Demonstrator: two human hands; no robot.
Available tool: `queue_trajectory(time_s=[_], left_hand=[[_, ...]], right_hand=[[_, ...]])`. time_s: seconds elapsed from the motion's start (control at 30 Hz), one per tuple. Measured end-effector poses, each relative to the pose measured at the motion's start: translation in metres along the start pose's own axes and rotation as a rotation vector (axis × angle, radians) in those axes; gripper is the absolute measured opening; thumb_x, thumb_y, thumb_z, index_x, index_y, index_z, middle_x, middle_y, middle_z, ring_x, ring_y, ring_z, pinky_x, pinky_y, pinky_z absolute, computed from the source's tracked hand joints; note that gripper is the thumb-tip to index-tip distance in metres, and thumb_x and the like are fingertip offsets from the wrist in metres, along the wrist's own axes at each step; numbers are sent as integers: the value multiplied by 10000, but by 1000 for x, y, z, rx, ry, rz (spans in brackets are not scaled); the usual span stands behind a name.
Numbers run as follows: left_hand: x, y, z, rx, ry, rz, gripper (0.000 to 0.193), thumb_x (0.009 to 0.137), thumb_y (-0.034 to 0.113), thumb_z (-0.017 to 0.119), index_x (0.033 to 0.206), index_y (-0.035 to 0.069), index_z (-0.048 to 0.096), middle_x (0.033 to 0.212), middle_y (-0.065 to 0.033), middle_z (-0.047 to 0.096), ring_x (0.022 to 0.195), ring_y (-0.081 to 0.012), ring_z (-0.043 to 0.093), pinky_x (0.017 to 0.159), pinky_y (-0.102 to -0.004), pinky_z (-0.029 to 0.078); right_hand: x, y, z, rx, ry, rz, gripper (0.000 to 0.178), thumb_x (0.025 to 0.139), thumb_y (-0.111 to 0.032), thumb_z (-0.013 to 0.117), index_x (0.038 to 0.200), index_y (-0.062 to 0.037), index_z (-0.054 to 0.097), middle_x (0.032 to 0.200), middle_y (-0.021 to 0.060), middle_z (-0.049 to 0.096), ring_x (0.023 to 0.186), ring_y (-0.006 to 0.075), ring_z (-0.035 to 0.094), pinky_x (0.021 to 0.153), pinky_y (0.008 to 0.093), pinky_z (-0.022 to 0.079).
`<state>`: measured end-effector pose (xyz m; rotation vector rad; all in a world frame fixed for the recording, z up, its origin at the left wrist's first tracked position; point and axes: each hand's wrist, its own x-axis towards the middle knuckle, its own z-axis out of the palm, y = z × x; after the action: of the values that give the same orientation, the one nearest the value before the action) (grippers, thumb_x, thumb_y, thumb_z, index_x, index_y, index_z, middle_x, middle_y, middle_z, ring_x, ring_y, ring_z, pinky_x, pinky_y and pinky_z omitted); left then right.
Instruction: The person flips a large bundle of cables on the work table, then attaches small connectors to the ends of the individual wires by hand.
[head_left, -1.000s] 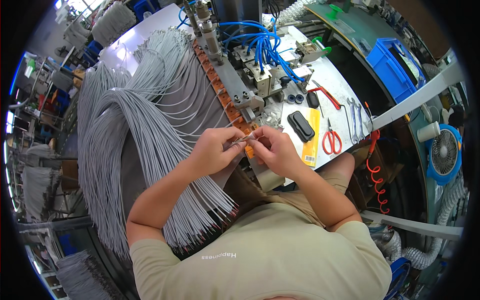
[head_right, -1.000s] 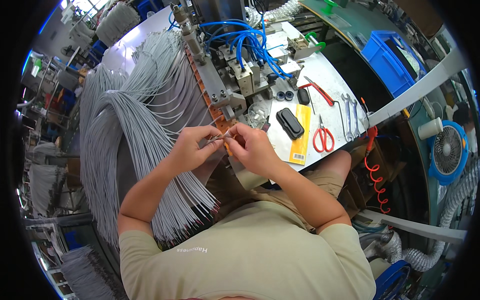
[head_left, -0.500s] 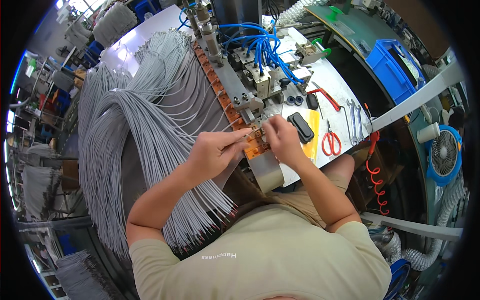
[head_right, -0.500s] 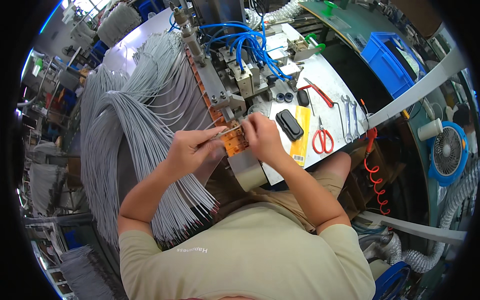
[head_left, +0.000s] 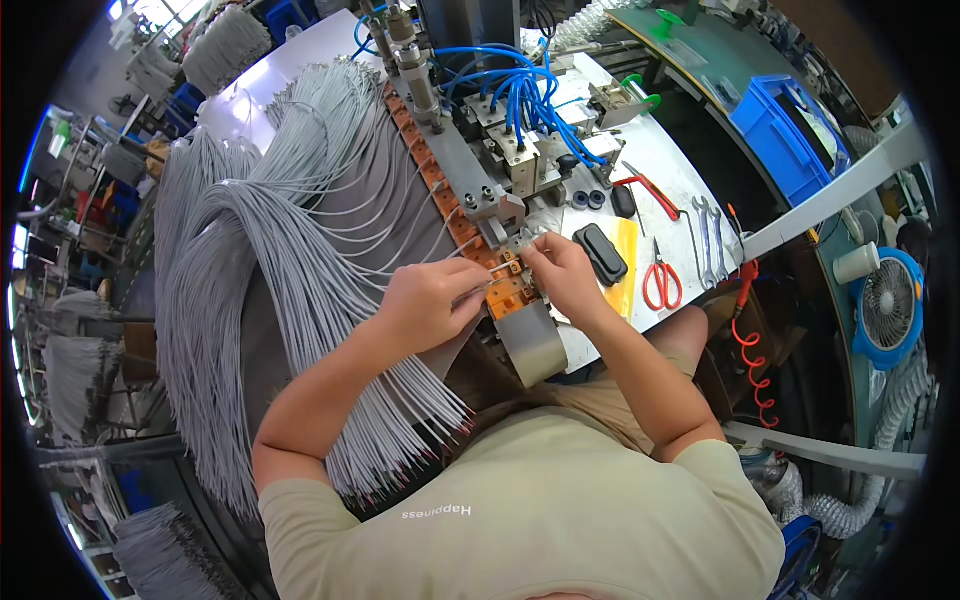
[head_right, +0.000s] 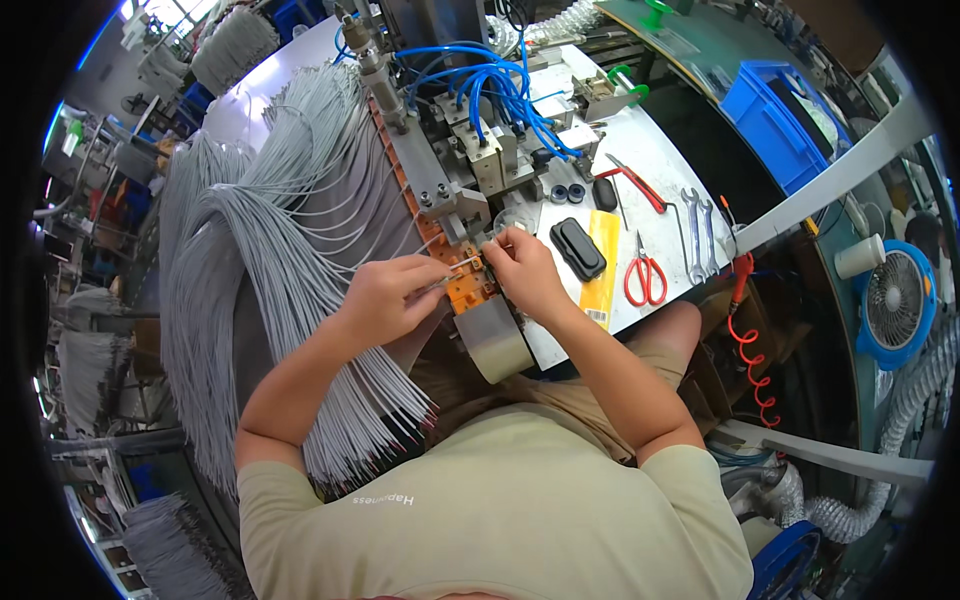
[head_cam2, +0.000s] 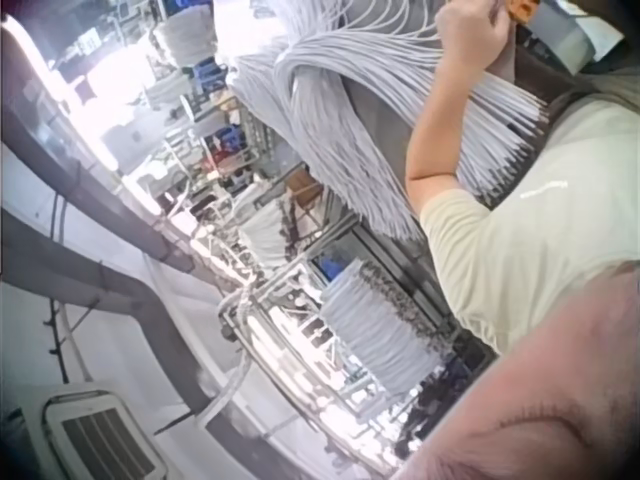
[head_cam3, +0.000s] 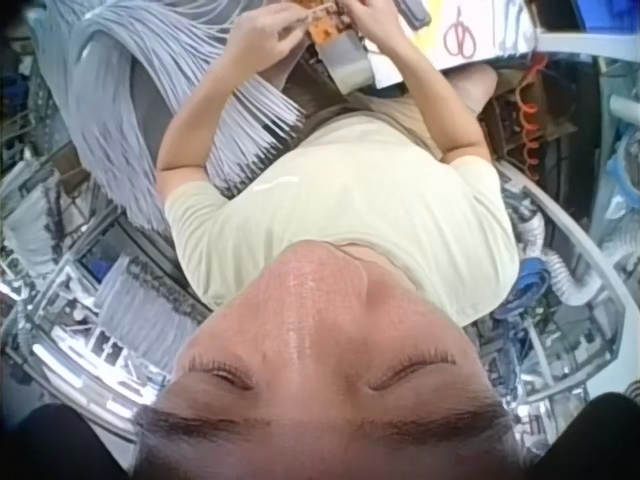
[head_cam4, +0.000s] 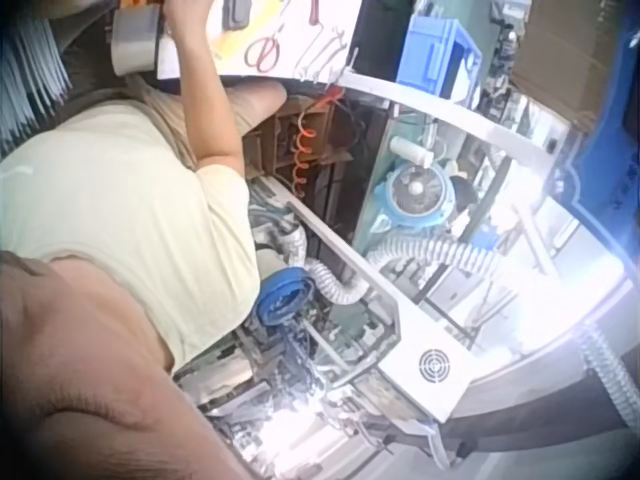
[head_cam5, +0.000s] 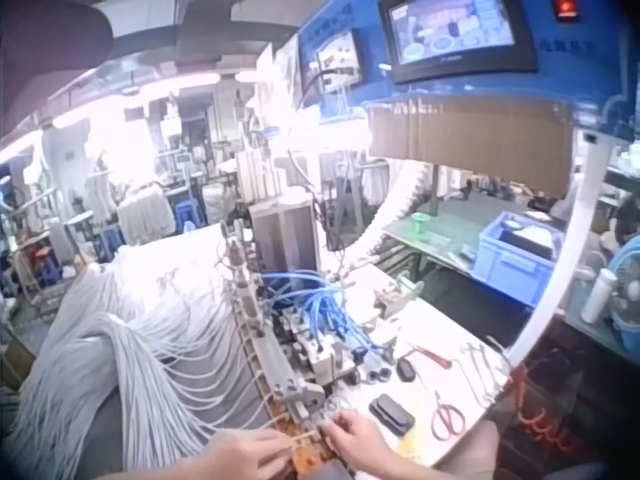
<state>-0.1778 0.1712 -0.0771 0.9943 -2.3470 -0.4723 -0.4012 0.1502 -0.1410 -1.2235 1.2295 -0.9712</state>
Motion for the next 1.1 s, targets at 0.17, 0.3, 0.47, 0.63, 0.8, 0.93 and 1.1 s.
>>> queue_trajectory(time_s=[0.17,0.3,0.47,0.63,0.8,0.93,1.1], left_hand=[[4,-1,-1,-65,-7,-22,227,822,51,697,1047,55,720,915,-104,718,627,-203,649,596,-288,530],[5,2,-7,-240,-35,-232,179,876,43,670,1049,12,701,859,-89,710,595,-124,632,583,-245,507],[8,7,-13,-558,-98,-442,156,912,46,655,1047,-28,683,799,-71,695,589,-76,608,583,-219,491],[5,4,-3,-563,-76,-385,160,905,51,670,1042,-30,684,769,-66,705,624,-79,635,606,-222,506],[3,4,-4,-364,-49,-289,161,873,43,703,1021,-21,697,785,-65,720,667,-75,657,627,-221,514],[3,6,-6,-370,-43,-332,160,849,34,723,999,-18,706,795,-66,726,675,-80,662,633,-227,517],[3,6,-8,-372,-50,-329,146,839,25,725,980,-11,715,790,-64,724,685,-79,660,638,-233,516]], right_hand=[[0,8,1,19,32,-45,180,956,-183,653,894,-33,575,643,-22,539,531,51,445,487,236,344],[-13,0,-2,110,99,-51,182,967,-183,644,902,-33,564,637,-27,534,522,54,439,474,252,346],[-53,-28,11,-129,152,-265,155,968,-149,637,923,-12,582,616,-13,560,511,65,472,461,259,351],[-51,-25,22,-446,110,-636,120,913,-109,669,986,-33,612,691,81,660,535,212,581,598,342,411],[-52,-30,25,-337,45,-489,101,907,-95,681,986,-37,657,636,62,657,508,183,569,580,316,401],[-55,-38,26,-382,46,-516,94,912,-83,682,985,-24,672,604,43,654,505,128,572,570,285,418],[-53,-37,27,-464,69,-590,120,917,-85,683,994,1,652,631,61,655,523,123,574,586,282,447]])
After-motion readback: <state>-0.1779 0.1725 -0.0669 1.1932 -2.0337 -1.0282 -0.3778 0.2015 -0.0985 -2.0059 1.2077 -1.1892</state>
